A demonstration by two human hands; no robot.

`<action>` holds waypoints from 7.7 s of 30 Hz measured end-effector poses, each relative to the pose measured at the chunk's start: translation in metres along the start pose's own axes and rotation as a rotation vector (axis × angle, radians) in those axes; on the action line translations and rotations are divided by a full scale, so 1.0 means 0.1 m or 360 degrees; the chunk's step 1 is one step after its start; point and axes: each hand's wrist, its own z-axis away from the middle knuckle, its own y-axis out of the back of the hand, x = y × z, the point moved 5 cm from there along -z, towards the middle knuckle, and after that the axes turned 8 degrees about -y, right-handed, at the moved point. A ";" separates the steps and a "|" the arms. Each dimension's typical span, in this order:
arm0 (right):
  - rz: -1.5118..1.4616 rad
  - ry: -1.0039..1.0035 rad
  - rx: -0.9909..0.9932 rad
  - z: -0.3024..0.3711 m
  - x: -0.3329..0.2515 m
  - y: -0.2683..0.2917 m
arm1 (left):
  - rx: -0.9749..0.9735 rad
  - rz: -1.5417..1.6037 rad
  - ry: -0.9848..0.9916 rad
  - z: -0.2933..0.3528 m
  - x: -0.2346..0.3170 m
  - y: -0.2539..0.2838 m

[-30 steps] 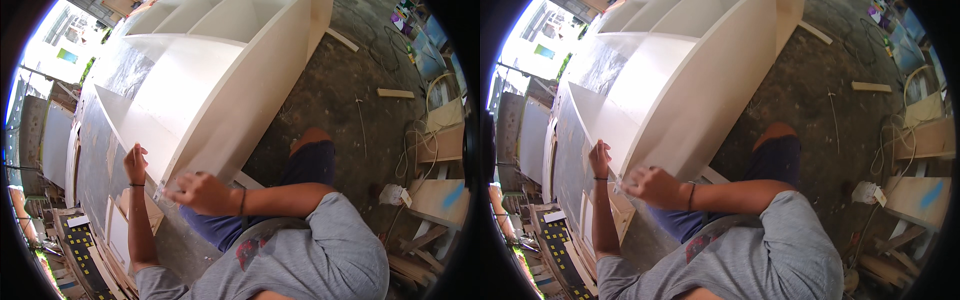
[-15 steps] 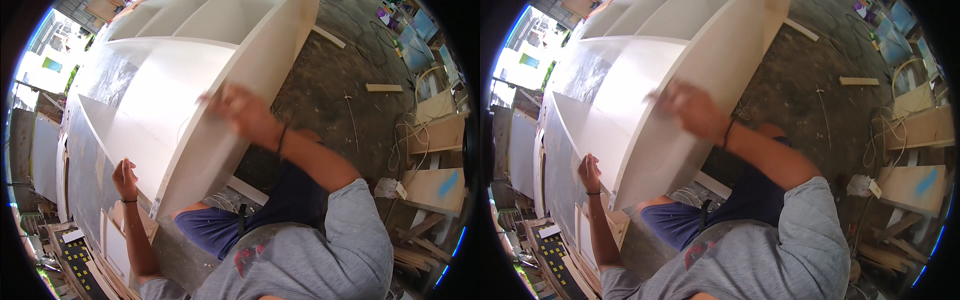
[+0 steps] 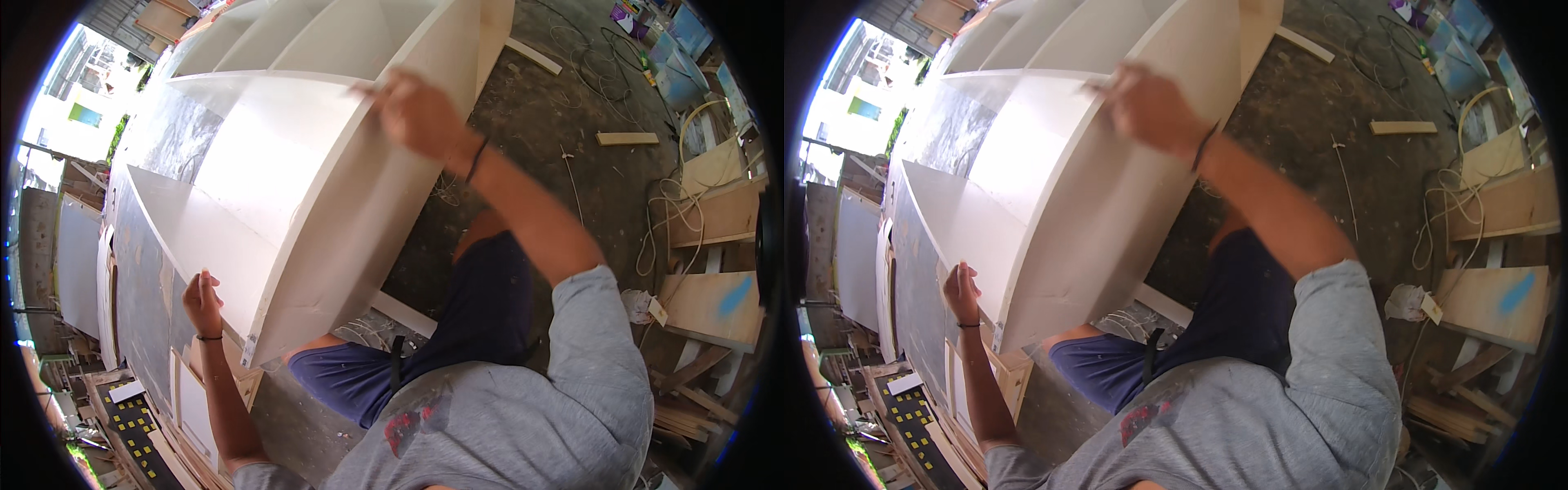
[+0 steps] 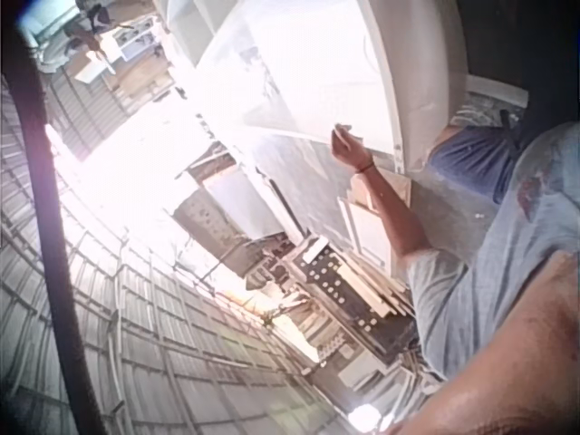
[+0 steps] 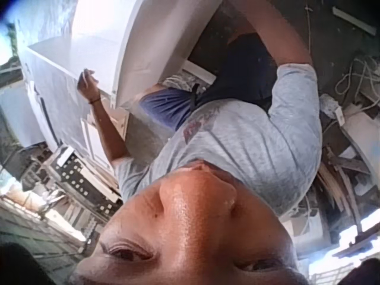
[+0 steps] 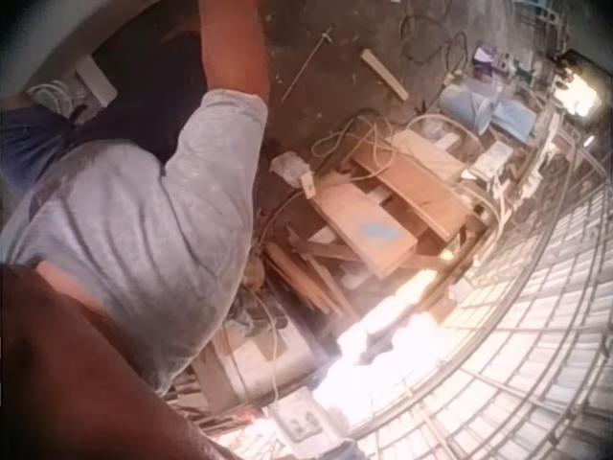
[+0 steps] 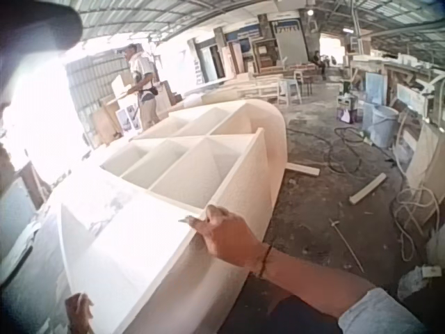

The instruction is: The person sands the edges and surfaces of a white wooden cabinet using a sanding block. They move around the cabinet to reach different sections, focusing on smoothing the edges and corners.

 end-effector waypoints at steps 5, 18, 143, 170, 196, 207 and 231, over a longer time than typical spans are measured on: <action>-0.0208 0.0469 -0.0211 0.38 -1.01 0.13 | -0.0025 -0.0065 0.0014 -0.01 -0.05 0.02; -0.0089 0.0350 0.0113 0.46 -0.79 -0.12 | -0.0002 -0.0040 0.0022 -0.04 0.04 0.00; 0.0086 -0.0330 0.0276 0.10 0.14 0.08 | 0.0111 0.0069 -0.0051 -0.01 0.22 -0.07; -0.0074 -0.0349 0.0185 0.92 -1.78 -0.02 | 0.0198 0.0153 -0.0500 0.01 0.27 -0.10; -0.0421 0.0310 -0.0288 1.43 -3.10 0.10 | 0.0125 0.0015 -0.0337 0.04 0.20 -0.06; -0.0143 -0.0291 0.0240 0.69 -1.19 -0.08 | 0.0188 0.0014 -0.0335 0.03 0.27 -0.08; -0.0447 -0.0149 0.0545 0.73 -1.44 0.02 | 0.0130 0.0052 -0.0231 0.06 0.23 -0.02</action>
